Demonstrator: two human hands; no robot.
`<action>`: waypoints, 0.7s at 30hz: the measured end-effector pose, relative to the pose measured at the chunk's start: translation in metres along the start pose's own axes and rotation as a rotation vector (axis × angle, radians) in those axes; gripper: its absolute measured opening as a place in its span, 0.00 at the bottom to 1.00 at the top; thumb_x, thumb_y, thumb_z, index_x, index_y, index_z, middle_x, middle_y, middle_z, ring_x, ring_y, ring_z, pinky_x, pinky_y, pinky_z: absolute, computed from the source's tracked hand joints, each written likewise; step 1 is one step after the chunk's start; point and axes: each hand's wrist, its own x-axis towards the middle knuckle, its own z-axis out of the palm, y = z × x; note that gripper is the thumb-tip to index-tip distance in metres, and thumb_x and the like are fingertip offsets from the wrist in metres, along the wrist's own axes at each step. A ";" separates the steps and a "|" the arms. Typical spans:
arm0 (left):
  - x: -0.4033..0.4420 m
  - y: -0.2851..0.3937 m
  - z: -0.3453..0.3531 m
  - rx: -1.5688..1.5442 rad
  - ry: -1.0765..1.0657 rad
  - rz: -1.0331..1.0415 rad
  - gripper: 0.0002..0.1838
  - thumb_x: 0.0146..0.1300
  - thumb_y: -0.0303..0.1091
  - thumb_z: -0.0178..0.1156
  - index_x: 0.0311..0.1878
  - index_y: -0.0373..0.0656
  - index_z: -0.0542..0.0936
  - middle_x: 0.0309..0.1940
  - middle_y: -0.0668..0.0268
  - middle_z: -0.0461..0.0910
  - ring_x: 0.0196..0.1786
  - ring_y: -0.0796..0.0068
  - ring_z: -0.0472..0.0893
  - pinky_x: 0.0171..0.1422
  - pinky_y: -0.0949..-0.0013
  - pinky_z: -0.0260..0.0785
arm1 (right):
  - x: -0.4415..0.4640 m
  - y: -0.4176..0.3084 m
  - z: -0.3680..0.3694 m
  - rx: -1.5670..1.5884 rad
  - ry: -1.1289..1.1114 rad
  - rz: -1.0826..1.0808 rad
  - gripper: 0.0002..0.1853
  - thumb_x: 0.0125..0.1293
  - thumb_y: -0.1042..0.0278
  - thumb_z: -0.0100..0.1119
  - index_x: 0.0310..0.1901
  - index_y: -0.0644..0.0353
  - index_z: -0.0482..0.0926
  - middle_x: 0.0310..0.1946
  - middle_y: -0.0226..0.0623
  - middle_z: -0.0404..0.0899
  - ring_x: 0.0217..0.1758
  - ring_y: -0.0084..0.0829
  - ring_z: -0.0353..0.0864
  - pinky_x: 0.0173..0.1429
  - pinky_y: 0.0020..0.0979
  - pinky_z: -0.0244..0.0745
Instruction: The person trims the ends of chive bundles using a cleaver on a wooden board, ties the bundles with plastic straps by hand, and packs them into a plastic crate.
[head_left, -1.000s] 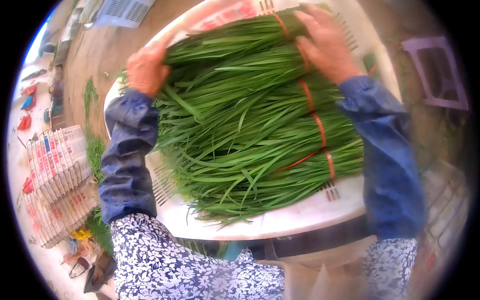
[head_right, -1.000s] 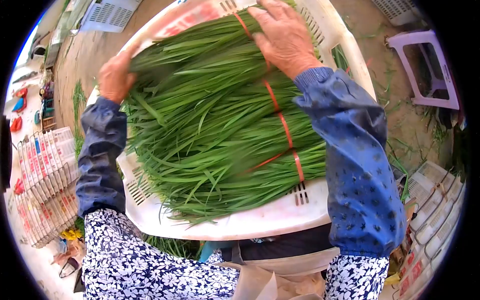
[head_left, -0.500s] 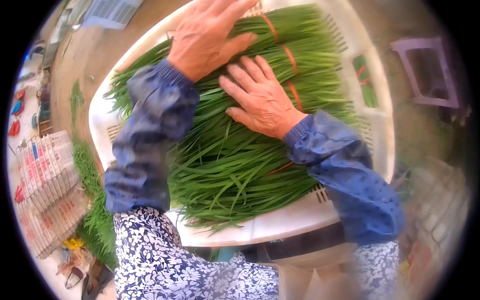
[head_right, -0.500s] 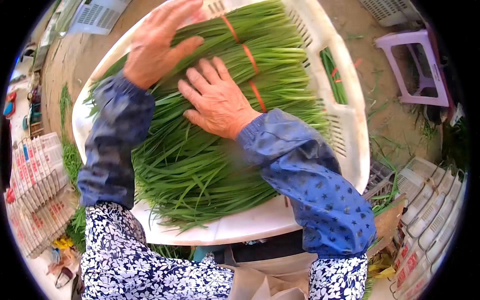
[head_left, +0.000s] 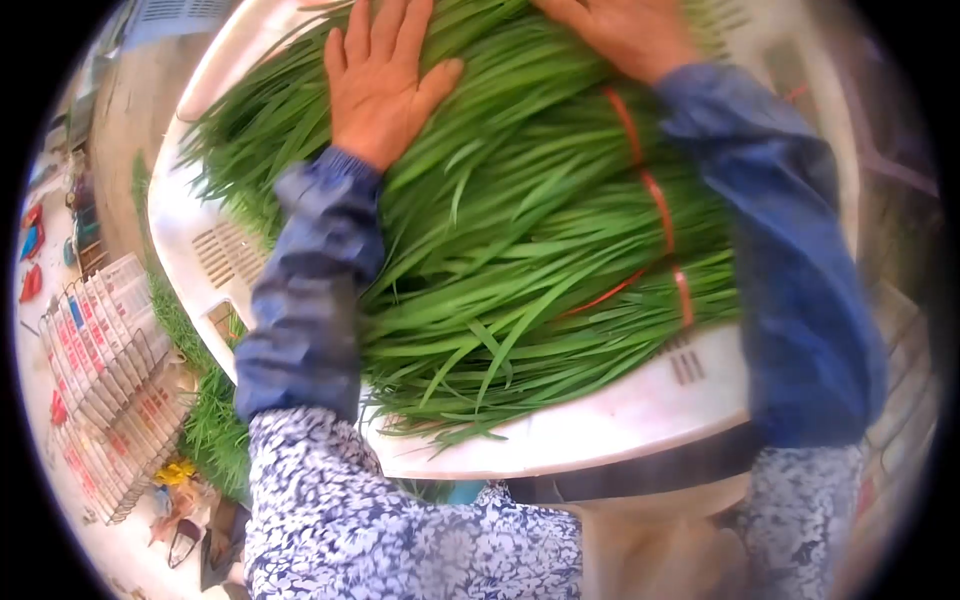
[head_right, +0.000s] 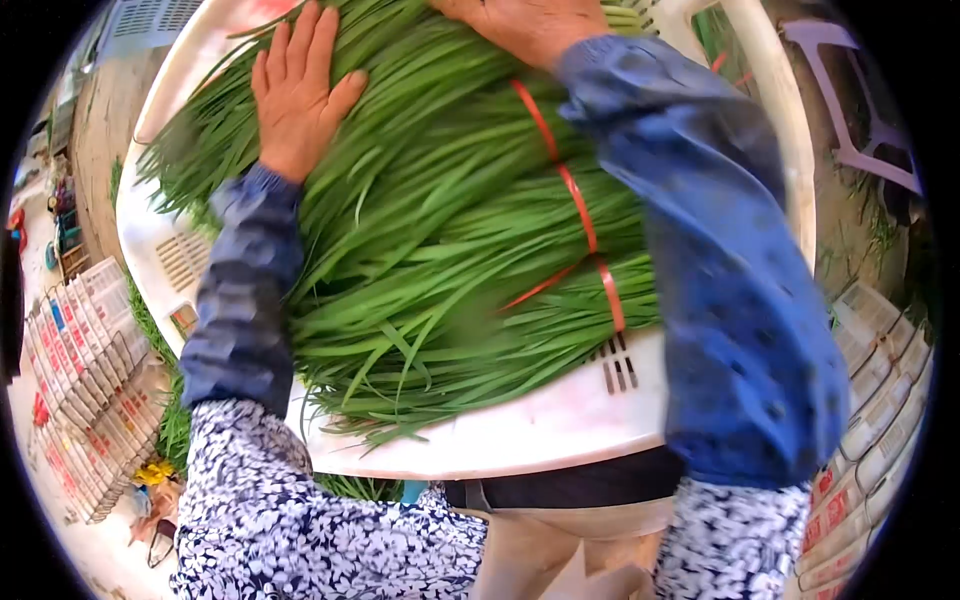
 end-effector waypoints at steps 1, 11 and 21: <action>-0.005 -0.001 0.018 0.048 0.033 -0.029 0.37 0.64 0.53 0.54 0.73 0.45 0.61 0.74 0.55 0.56 0.75 0.51 0.55 0.76 0.47 0.44 | -0.004 -0.007 -0.002 0.000 -0.001 0.001 0.36 0.61 0.44 0.55 0.66 0.58 0.66 0.67 0.46 0.63 0.73 0.48 0.55 0.76 0.48 0.46; -0.001 0.006 -0.009 -0.035 -0.186 -0.182 0.41 0.64 0.54 0.55 0.76 0.52 0.54 0.78 0.63 0.48 0.78 0.51 0.48 0.79 0.44 0.35 | 0.000 -0.011 -0.006 0.070 -0.144 0.113 0.36 0.63 0.40 0.53 0.70 0.49 0.64 0.70 0.43 0.61 0.76 0.48 0.52 0.78 0.51 0.41; -0.001 0.008 -0.013 0.110 -0.065 -0.237 0.41 0.63 0.59 0.54 0.76 0.55 0.57 0.77 0.65 0.52 0.78 0.51 0.49 0.77 0.39 0.35 | -0.017 -0.037 -0.032 -0.065 -0.133 0.137 0.37 0.63 0.40 0.54 0.71 0.47 0.63 0.74 0.40 0.56 0.76 0.47 0.52 0.75 0.55 0.44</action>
